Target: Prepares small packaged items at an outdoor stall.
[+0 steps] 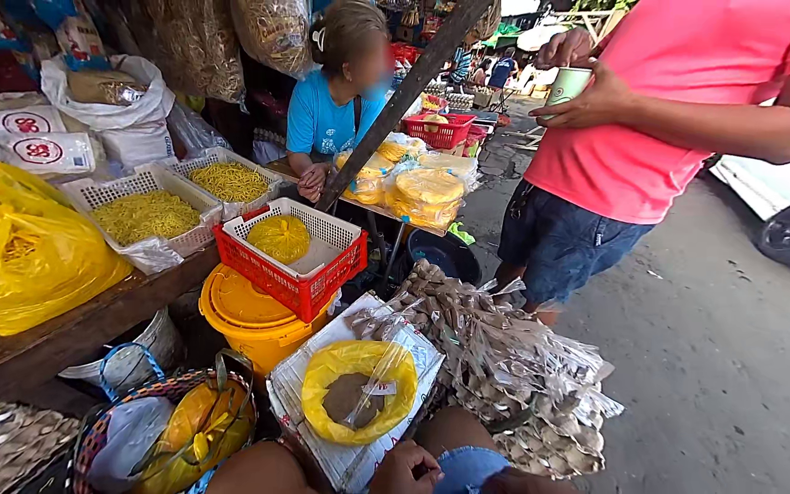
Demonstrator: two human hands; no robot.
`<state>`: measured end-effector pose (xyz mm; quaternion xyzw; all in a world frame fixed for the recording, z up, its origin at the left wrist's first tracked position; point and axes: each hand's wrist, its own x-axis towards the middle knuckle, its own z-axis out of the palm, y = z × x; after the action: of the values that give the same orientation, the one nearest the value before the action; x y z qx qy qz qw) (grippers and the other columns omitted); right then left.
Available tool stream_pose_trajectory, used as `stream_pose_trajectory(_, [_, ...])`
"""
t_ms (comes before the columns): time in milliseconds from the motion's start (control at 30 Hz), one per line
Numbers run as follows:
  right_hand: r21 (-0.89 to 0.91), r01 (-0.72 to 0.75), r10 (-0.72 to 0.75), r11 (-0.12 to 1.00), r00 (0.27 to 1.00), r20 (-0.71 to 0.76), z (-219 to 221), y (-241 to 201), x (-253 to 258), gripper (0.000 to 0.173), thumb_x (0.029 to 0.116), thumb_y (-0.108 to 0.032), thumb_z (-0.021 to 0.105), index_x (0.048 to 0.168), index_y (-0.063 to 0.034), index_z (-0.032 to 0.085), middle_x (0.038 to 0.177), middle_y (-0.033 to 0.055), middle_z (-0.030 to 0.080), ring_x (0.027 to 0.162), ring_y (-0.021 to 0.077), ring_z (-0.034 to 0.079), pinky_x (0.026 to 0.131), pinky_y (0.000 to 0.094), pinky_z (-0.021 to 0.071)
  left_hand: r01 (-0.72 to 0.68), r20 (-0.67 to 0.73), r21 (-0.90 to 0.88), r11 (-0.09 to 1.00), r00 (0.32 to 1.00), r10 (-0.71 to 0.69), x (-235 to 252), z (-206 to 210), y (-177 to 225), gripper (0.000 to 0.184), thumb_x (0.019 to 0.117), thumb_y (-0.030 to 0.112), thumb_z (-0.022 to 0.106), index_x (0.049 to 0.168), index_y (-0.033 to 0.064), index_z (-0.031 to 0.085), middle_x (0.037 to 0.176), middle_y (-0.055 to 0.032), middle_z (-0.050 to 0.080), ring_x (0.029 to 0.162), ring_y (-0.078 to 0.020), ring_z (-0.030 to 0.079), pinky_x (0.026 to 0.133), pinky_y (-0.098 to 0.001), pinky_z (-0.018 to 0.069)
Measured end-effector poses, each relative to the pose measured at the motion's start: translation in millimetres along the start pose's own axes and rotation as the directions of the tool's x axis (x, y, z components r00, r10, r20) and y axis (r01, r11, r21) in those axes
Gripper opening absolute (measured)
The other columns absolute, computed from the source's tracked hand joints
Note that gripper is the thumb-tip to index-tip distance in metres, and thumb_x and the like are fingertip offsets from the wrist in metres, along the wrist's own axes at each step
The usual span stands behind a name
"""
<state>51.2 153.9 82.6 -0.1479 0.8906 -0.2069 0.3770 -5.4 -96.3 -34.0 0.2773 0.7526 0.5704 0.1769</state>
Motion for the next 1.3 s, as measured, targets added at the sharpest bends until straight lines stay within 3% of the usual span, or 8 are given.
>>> stream_pose_trajectory(133, [0.205,0.09,-0.114,0.975,0.987,0.111,-10,1,46,0.043,0.1005,-0.005,0.06,0.143,0.0011,0.053,0.137,0.0265,0.06,0.117,0.0414,0.064,0.101,0.0558,0.0496,0.036,0.056,0.042,0.998,0.998,-0.039,-1,3,-5,0.022,0.094,0.004,0.063,0.113,-0.0027,0.073,0.111,-0.0222,0.068,0.105,-0.0292,0.066,0.095,-0.0413,0.0534])
stream_pose_trajectory(267, [0.192,0.327,-0.364,0.925,0.908,0.208,2,-14,98,0.036,0.0996,-0.007,0.06,0.135,0.0007,0.059,0.126,0.0234,0.065,0.107,0.0356,0.067,0.096,0.0544,0.0521,0.019,-0.227,0.071,0.997,0.974,-0.002,-13,-4,-13,0.028,0.0905,-0.003,0.056,0.11,0.0003,0.075,0.111,-0.0176,0.069,0.101,-0.0229,0.067,0.09,-0.036,0.0564])
stream_pose_trajectory(633, [0.838,0.222,-0.498,0.498,0.865,0.067,88,-24,182,0.018,0.095,0.0,0.046,0.103,-0.006,0.061,0.085,-0.0052,0.066,0.072,0.0041,0.062,0.069,0.0252,0.054,0.22,-0.766,0.096,0.971,0.64,-0.069,-30,-54,-28,0.027,0.0958,0.004,0.058,0.118,-0.0075,0.068,0.108,-0.0203,0.067,0.089,-0.0171,0.065,0.079,-0.0278,0.0549])
stream_pose_trajectory(867, [0.966,0.13,-0.579,0.225,0.815,0.026,82,5,197,0.022,0.0908,-0.006,0.046,0.092,-0.0184,0.064,0.085,-0.0072,0.068,0.071,0.0038,0.062,0.065,0.0236,0.0525,0.318,-0.718,0.26,0.912,0.695,-0.038,-15,-54,-49,0.021,0.0956,0.015,0.065,0.105,-0.0013,0.075,0.101,-0.0163,0.071,0.093,-0.0201,0.068,0.085,-0.0315,0.0563])
stream_pose_trajectory(1000, [0.989,0.079,-0.441,0.126,0.897,-0.015,77,11,202,0.021,0.089,-0.006,0.044,0.095,-0.0162,0.062,0.087,-0.0038,0.069,0.072,0.0066,0.064,0.065,0.0251,0.0535,0.489,-0.538,0.414,0.767,0.812,-0.227,15,-60,-31,0.042,0.097,0.034,0.067,0.124,0.0018,0.071,0.128,-0.0233,0.065,0.125,-0.0405,0.059,0.108,-0.0554,0.0437])
stream_pose_trajectory(1133, [0.998,0.036,-0.356,0.059,0.934,-0.013,78,10,208,0.019,0.0965,-0.013,0.043,0.099,-0.0148,0.061,0.09,-0.0019,0.069,0.074,0.0085,0.065,0.067,0.0259,0.0544,0.603,-0.321,0.594,0.532,0.784,-0.531,53,-63,-17,0.045,0.105,0.033,0.053,0.14,0.0046,0.06,0.149,-0.019,0.052,0.144,-0.038,0.04,0.116,-0.057,0.029])
stream_pose_trajectory(1233, [0.985,0.173,-0.211,0.011,0.963,-0.167,70,5,199,0.019,0.104,-0.016,0.043,0.103,-0.0109,0.061,0.088,-0.0012,0.069,0.073,0.0086,0.066,0.069,0.0258,0.0555,0.586,-0.363,0.378,0.717,0.806,-0.467,51,-64,-10,0.037,0.1078,0.021,0.045,0.128,-0.0011,0.066,0.134,-0.0182,0.065,0.132,-0.0291,0.056,0.116,-0.0451,0.0376])
stream_pose_trajectory(1300, [0.947,0.317,-0.07,0.054,0.947,-0.313,53,-1,190,0.018,0.1032,-0.015,0.049,0.118,-0.006,0.056,0.097,-0.0001,0.068,0.08,0.0095,0.066,0.073,0.0277,0.0571,0.459,-0.393,0.035,0.888,0.823,-0.41,40,-65,-3,0.032,0.1069,0.018,0.049,0.121,-0.0046,0.066,0.114,-0.0167,0.07,0.105,-0.0191,0.067,0.098,-0.035,0.0521])
